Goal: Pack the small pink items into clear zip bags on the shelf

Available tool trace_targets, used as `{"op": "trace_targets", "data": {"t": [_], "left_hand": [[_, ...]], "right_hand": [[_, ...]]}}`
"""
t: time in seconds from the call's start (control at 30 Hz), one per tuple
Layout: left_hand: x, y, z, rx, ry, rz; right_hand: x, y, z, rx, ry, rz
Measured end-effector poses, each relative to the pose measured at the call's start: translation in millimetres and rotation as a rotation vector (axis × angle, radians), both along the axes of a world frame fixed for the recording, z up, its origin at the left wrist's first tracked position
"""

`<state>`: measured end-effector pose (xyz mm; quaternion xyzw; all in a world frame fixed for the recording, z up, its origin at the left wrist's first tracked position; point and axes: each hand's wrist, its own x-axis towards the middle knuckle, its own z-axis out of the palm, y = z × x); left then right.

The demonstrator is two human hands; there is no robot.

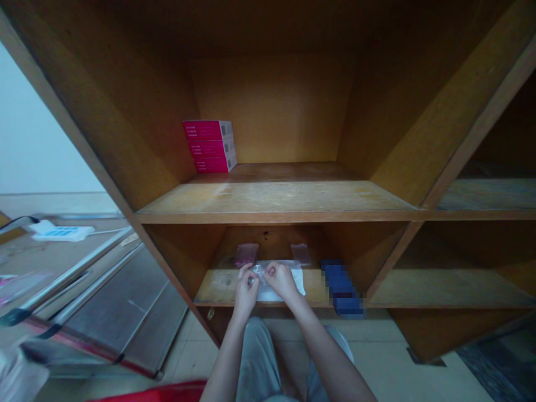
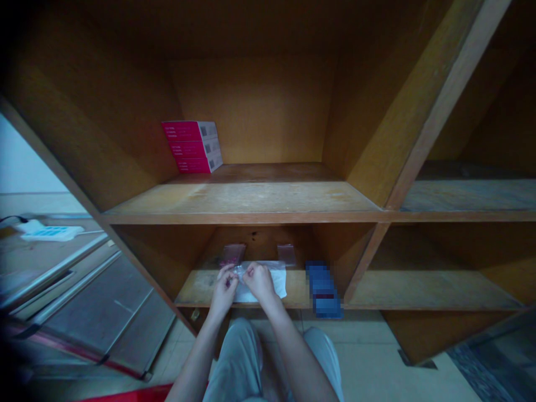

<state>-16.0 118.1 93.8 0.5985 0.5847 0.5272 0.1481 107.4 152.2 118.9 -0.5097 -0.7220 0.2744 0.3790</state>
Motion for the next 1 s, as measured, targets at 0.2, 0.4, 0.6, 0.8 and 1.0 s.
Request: {"op": "trace_targets", "data": {"t": [0.2,0.4,0.6,0.8,1.0], "left_hand": [[2.9,2.0,0.2,-0.027,-0.015,0.028],[4.2,3.7,2.4,-0.025,-0.031,0.074],[8.2,2.4,7.2,-0.037,-0.027,0.028],[3.6,3.8,5.4,-0.04,-0.167,-0.006],[-5.3,3.9,3.5,-0.17,-0.631,-0.027]], "right_hand": [[0.9,-1.9,0.1,0.171,0.033,0.073],[2.8,-3.6,4.9,0.25,0.087,0.106],[4.3,-4.0,7.6,0.207,-0.007,0.162],[12.2,5.2,4.8,0.054,0.081,0.243],[18.3,11.6,6.1,-0.171,0.257,0.198]]}}
